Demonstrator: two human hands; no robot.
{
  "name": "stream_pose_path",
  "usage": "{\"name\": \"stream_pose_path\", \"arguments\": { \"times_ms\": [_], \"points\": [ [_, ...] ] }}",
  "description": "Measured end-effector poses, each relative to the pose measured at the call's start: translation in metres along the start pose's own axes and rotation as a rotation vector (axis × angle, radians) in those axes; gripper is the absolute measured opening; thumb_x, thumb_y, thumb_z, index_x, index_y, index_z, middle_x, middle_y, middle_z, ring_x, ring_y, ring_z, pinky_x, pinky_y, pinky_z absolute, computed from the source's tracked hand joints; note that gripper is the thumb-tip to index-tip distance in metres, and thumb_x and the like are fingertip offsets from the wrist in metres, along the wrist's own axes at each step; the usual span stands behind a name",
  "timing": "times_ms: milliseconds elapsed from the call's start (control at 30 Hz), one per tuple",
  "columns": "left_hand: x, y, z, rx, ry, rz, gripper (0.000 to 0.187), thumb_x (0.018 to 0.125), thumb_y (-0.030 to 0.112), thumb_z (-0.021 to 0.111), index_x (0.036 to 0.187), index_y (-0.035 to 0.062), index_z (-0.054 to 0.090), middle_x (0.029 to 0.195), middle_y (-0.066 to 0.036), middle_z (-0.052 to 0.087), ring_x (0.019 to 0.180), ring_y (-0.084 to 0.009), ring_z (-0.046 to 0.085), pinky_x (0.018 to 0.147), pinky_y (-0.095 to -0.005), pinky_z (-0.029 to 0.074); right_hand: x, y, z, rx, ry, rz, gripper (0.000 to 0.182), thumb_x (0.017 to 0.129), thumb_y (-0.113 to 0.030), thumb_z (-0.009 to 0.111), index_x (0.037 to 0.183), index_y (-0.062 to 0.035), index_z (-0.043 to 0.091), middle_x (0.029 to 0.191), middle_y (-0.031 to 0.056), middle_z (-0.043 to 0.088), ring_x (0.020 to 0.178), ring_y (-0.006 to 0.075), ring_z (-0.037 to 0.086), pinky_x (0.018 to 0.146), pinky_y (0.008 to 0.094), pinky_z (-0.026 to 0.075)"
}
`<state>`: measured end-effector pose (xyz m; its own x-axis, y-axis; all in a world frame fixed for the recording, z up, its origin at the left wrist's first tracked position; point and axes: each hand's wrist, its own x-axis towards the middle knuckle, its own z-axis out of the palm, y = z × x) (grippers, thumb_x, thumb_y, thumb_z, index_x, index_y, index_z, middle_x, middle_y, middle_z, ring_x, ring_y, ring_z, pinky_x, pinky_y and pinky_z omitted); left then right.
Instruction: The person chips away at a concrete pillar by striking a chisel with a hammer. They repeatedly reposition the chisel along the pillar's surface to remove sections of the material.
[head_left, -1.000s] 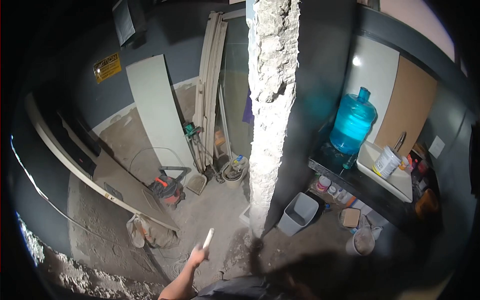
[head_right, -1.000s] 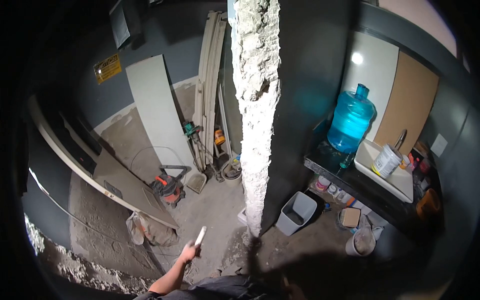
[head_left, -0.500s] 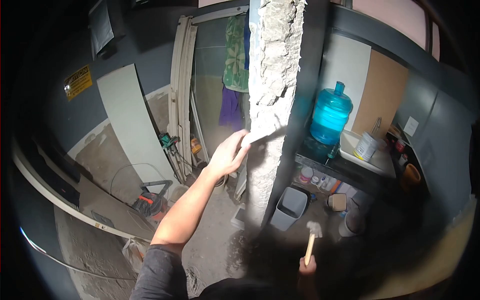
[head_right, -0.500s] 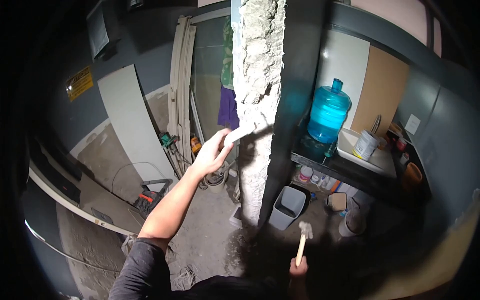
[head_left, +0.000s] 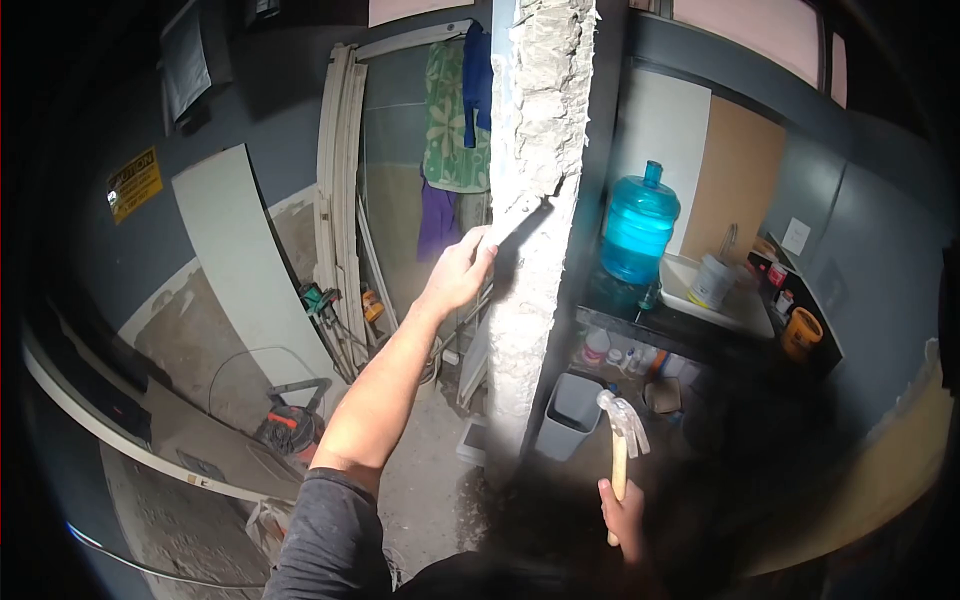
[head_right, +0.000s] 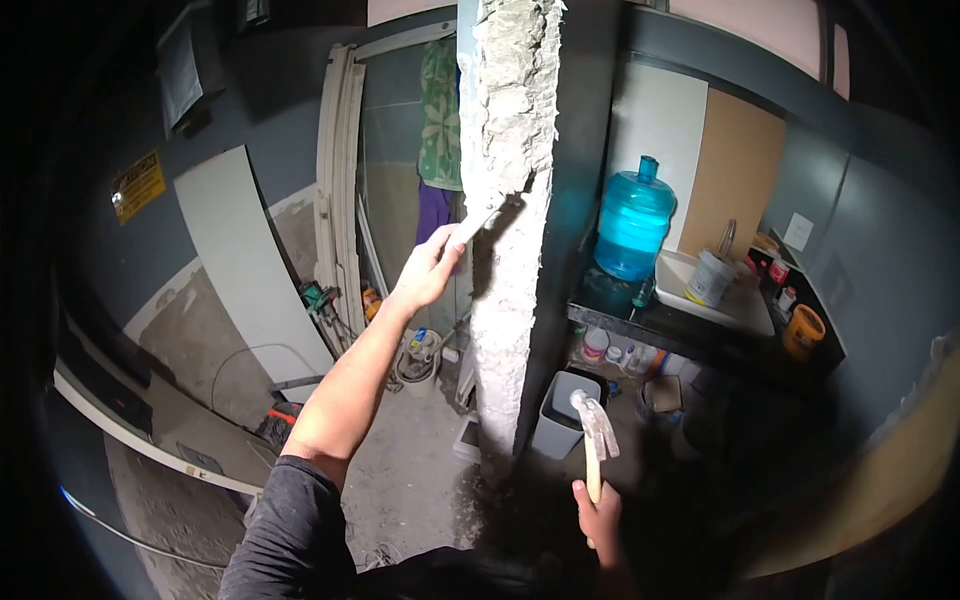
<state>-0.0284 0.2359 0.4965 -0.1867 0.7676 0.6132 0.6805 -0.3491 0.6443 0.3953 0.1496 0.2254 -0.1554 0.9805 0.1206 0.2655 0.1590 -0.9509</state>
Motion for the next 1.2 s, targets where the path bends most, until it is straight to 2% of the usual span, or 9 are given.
{"name": "stream_pose_path", "arguments": {
  "times_ms": [133,300,367,500,800,900,1000,1100,1200],
  "points": [
    [0.016,-0.009,-0.015,-0.011,0.061,-0.004,0.031,0.101,0.031,0.053,0.103,0.0013,0.063,0.076,-0.011,0.062,0.070,-0.0178,0.058,0.068,-0.0346,0.047,0.016,-0.053,0.000,-0.005,-0.097,-0.120,0.033,0.095,-0.027,0.067,0.077,-0.0020,0.057,0.059,0.0040,0.054,0.051,0.0120,0.050,0.050,0.0328,0.042],
    [0.029,-0.015,-0.019,-0.128,0.085,-0.067,0.032,0.102,0.031,0.053,0.088,0.0032,0.059,0.068,-0.001,0.052,0.063,-0.0096,0.047,0.059,-0.0289,0.041,0.042,-0.129,0.005,0.293,-0.287,-0.139,0.031,0.103,-0.029,0.056,0.086,-0.0025,0.055,0.061,-0.0009,0.049,0.051,0.0062,0.046,0.048,0.0258,0.039],
    [0.032,-0.024,-0.014,-0.087,0.115,-0.016,0.030,0.104,0.029,0.050,0.085,0.0070,0.058,0.067,0.006,0.050,0.060,-0.0047,0.044,0.055,-0.0246,0.037,0.056,-0.148,0.009,0.248,-0.279,-0.348,0.033,0.105,-0.032,0.051,0.090,-0.0028,0.054,0.061,-0.0030,0.047,0.050,0.0042,0.044,0.047,0.0232,0.037],
    [0.012,0.020,-0.004,0.318,0.128,-0.062,0.046,0.088,0.042,0.064,0.093,-0.0038,0.060,0.082,-0.027,0.069,0.083,-0.0417,0.069,0.076,-0.0479,0.054,0.076,-0.175,0.019,0.152,-0.234,-0.497,0.036,0.104,-0.036,0.052,0.089,-0.0033,0.054,0.061,-0.0022,0.048,0.051,0.0057,0.046,0.048,0.0247,0.038],
    [0.000,0.021,0.058,0.551,0.248,-0.210,0.036,0.093,0.033,0.062,0.101,-0.0001,0.052,0.080,-0.024,0.069,0.078,-0.0427,0.070,0.072,-0.0526,0.057,0.110,-0.198,0.060,0.322,-0.229,-0.539,0.043,0.104,-0.040,0.048,0.082,-0.0032,0.049,0.060,-0.0001,0.045,0.053,0.0087,0.046,0.049,0.0249,0.037],
    [0.003,0.018,0.058,0.527,0.250,-0.225,0.035,0.093,0.032,0.063,0.102,-0.0003,0.052,0.081,-0.024,0.069,0.079,-0.0427,0.070,0.072,-0.0529,0.056,0.124,-0.230,0.066,0.444,-0.140,-1.122,0.066,0.099,-0.061,0.045,0.091,0.0038,0.044,0.072,0.0097,0.047,0.057,0.0124,0.044,0.049,0.0231,0.037],
    [0.002,0.018,0.054,0.513,0.236,-0.231,0.035,0.093,0.032,0.063,0.101,-0.0006,0.053,0.082,-0.024,0.069,0.079,-0.0427,0.070,0.072,-0.0526,0.057,0.128,-0.273,0.072,0.523,-0.129,-1.356,0.055,0.100,-0.056,0.046,0.092,-0.0013,0.043,0.075,0.0066,0.043,0.056,0.0118,0.042,0.052,0.0225,0.036],
    [0.004,0.024,0.047,0.514,0.233,-0.232,0.034,0.093,0.031,0.064,0.099,-0.0009,0.054,0.082,-0.024,0.069,0.079,-0.0429,0.070,0.073,-0.0522,0.057,0.186,-0.223,0.073,-0.074,0.178,-1.316,0.047,0.103,-0.048,0.045,0.089,-0.0034,0.047,0.070,0.0080,0.047,0.055,0.0155,0.046,0.051,0.0276,0.038],
    [0.003,0.029,0.041,0.521,0.194,-0.266,0.032,0.093,0.029,0.062,0.102,-0.0017,0.056,0.087,-0.024,0.071,0.086,-0.0419,0.071,0.078,-0.0523,0.056,0.193,-0.243,0.074,-0.183,0.055,-0.781,0.042,0.106,-0.036,0.044,0.080,-0.0027,0.050,0.060,0.0093,0.052,0.053,0.0234,0.053,0.053,0.0389,0.042]
  ]
}}
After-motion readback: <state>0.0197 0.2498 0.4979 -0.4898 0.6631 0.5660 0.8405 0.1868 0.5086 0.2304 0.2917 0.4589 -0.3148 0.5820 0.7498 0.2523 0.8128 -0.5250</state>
